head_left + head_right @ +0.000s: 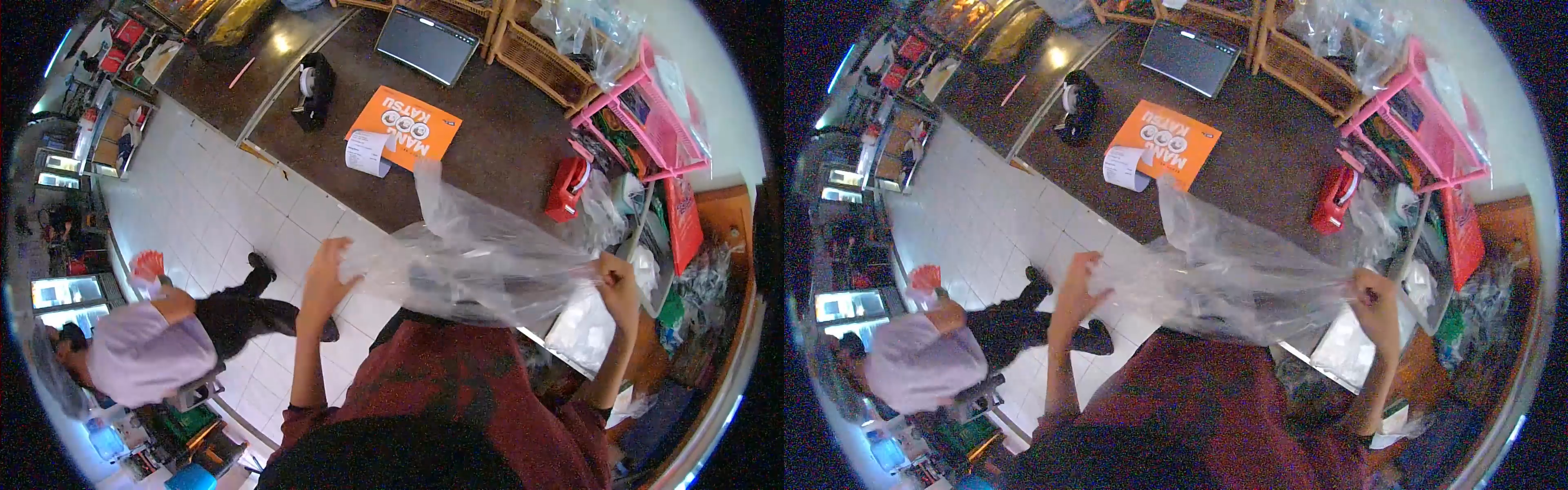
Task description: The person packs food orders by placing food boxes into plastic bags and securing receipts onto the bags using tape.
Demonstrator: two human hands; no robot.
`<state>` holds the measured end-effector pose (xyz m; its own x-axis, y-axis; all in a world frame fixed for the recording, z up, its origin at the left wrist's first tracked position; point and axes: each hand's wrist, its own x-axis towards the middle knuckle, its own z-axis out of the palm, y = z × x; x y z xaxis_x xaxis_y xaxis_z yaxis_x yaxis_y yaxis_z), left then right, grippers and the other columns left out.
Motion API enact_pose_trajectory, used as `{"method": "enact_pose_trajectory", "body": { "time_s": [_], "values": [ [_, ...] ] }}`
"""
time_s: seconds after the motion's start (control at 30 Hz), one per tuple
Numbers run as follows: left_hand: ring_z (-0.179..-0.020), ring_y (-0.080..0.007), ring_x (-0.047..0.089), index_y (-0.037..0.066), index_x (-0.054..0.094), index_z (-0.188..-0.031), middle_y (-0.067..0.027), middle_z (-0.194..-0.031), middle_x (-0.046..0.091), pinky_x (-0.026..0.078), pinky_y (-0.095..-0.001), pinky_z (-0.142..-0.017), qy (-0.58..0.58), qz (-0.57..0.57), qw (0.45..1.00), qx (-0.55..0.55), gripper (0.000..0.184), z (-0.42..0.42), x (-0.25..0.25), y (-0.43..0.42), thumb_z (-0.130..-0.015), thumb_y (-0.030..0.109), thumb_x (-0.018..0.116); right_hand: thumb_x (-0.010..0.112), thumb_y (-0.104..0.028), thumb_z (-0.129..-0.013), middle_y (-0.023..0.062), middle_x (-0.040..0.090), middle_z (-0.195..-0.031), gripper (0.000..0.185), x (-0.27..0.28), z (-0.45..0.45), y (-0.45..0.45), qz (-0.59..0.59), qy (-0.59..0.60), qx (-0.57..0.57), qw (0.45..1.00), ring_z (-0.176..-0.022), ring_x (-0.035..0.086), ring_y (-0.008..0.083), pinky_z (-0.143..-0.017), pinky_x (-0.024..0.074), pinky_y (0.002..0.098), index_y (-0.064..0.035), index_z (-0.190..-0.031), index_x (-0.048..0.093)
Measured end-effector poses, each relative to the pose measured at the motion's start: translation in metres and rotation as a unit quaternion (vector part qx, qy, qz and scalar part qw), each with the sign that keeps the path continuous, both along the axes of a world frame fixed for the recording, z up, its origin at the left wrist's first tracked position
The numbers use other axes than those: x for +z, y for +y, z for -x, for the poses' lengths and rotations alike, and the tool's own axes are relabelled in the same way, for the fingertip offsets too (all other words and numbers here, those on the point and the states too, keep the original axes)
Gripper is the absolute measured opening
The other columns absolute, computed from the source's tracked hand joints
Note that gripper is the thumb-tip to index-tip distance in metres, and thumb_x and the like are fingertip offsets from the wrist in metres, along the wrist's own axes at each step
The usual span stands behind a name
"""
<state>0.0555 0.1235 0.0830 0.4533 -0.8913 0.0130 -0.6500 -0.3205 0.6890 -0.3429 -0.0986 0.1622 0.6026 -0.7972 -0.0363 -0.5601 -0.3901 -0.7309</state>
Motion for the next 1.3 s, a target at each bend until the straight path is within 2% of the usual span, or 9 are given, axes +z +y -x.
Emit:
{"method": "enact_pose_trajectory", "body": {
  "time_s": [0.2, 0.3, 0.4, 0.6, 0.73, 0.87, 1.0, 1.07, 1.3],
  "values": [
    [-0.095, -0.0249, 0.052, 0.009, 0.055, -0.107, -0.0094, -0.099, 0.058, 0.040, -0.0344, -0.082, 0.133, -0.012, 0.953, -0.272, 0.046, 0.076, -0.067, -0.028, -0.062, 0.004, 0.064, 0.070, -0.023, -0.066, 0.0059, 0.046, -0.056, 0.033, -0.032, -0.061, -0.042, -0.047, 0.209, 0.228, 0.950, -0.056, 0.048, 0.0180, -0.055, 0.0395, 0.0317, -0.0045, -0.059, 0.044],
    [-0.062, -0.0131, 0.056, 0.004, 0.062, -0.087, -0.0062, -0.071, 0.062, 0.044, -0.0258, -0.057, 0.300, 0.044, 0.952, -0.046, 0.014, 0.051, -0.051, -0.032, -0.075, 0.008, 0.058, 0.068, -0.031, -0.070, 0.0094, 0.057, -0.070, 0.031, -0.036, -0.091, -0.081, -0.022, 0.107, 0.264, 0.958, -0.068, 0.056, 0.0228, -0.063, 0.0442, 0.0314, -0.0032, -0.076, 0.058],
    [-0.053, -0.0045, 0.046, 0.006, 0.061, -0.091, -0.0009, -0.066, 0.057, 0.040, -0.0222, -0.049, 0.248, -0.047, 0.967, -0.025, 0.015, -0.003, -0.004, -0.031, -0.078, 0.013, 0.057, 0.061, -0.027, -0.079, 0.0106, 0.061, -0.088, 0.030, -0.061, -0.196, -0.104, -0.079, -0.013, 0.114, 0.990, -0.082, 0.059, 0.0220, -0.074, 0.0452, 0.0278, -0.0013, -0.093, 0.059],
    [-0.041, -0.0055, 0.044, 0.009, 0.053, -0.101, -0.0015, -0.062, 0.055, 0.034, -0.0214, -0.037, 0.379, -0.142, 0.914, -0.015, 0.024, -0.010, 0.048, -0.033, -0.079, 0.017, 0.056, 0.058, -0.022, -0.082, 0.0076, 0.061, -0.091, 0.026, -0.228, -0.382, -0.038, -0.172, -0.215, 0.261, 0.925, -0.084, 0.058, 0.0146, -0.076, 0.0452, 0.0271, -0.0044, -0.102, 0.058],
    [-0.037, -0.0036, 0.037, 0.006, 0.053, -0.101, -0.0049, -0.060, 0.055, 0.030, -0.0176, -0.036, 0.483, -0.031, 0.869, 0.102, 0.022, -0.013, 0.046, -0.005, -0.080, 0.009, 0.046, 0.062, -0.018, -0.079, 0.0065, 0.058, -0.096, 0.026, -0.151, -0.379, -0.060, -0.118, -0.186, 0.085, 0.972, -0.085, 0.057, 0.0150, -0.075, 0.0451, 0.0272, -0.0097, -0.103, 0.059],
    [-0.037, -0.0028, 0.036, 0.001, 0.051, -0.107, -0.0025, -0.055, 0.052, 0.026, -0.0153, -0.033, 0.445, 0.110, 0.843, 0.281, 0.029, -0.028, 0.048, 0.031, -0.080, 0.010, 0.046, 0.063, -0.003, -0.074, 0.0109, 0.045, -0.120, 0.052, -0.067, -0.287, -0.090, -0.121, -0.414, -0.006, 0.902, -0.102, 0.051, 0.0200, -0.086, 0.0415, 0.0303, -0.0077, -0.122, 0.043],
    [-0.038, 0.0007, 0.029, 0.001, 0.040, -0.122, -0.0043, -0.083, 0.059, 0.020, -0.0130, -0.032, 0.326, 0.227, 0.789, 0.469, 0.043, -0.066, 0.063, 0.064, -0.087, 0.024, 0.047, 0.064, -0.001, -0.070, 0.0136, 0.016, -0.138, 0.081, -0.156, -0.209, -0.118, -0.087, -0.305, 0.048, 0.947, -0.125, 0.023, 0.0214, -0.100, 0.0272, 0.0324, -0.0026, -0.134, 0.014],
    [-0.042, 0.0007, 0.031, 0.002, 0.040, -0.122, -0.0061, -0.099, 0.057, 0.021, -0.0104, -0.036, 0.194, 0.262, 0.824, 0.462, 0.040, -0.077, 0.083, 0.048, -0.088, 0.022, 0.043, 0.071, -0.007, -0.065, 0.0120, 0.056, -0.098, 0.088, -0.293, -0.134, -0.115, -0.200, -0.113, -0.146, 0.962, -0.088, 0.056, 0.0212, -0.073, 0.0470, 0.0309, -0.0086, -0.134, 0.017],
    [-0.112, -0.0257, 0.033, 0.006, 0.042, -0.122, -0.0176, -0.127, 0.039, 0.031, -0.0343, -0.090, -0.112, 0.115, 0.949, 0.270, 0.040, -0.118, 0.005, -0.097, -0.083, 0.010, 0.049, 0.071, -0.012, -0.067, 0.0153, 0.051, -0.080, 0.074, -0.243, -0.151, -0.112, 0.146, 0.067, -0.244, 0.956, -0.082, 0.054, 0.0301, -0.064, 0.0459, 0.0338, -0.0068, -0.127, 0.028]
  ]
}}
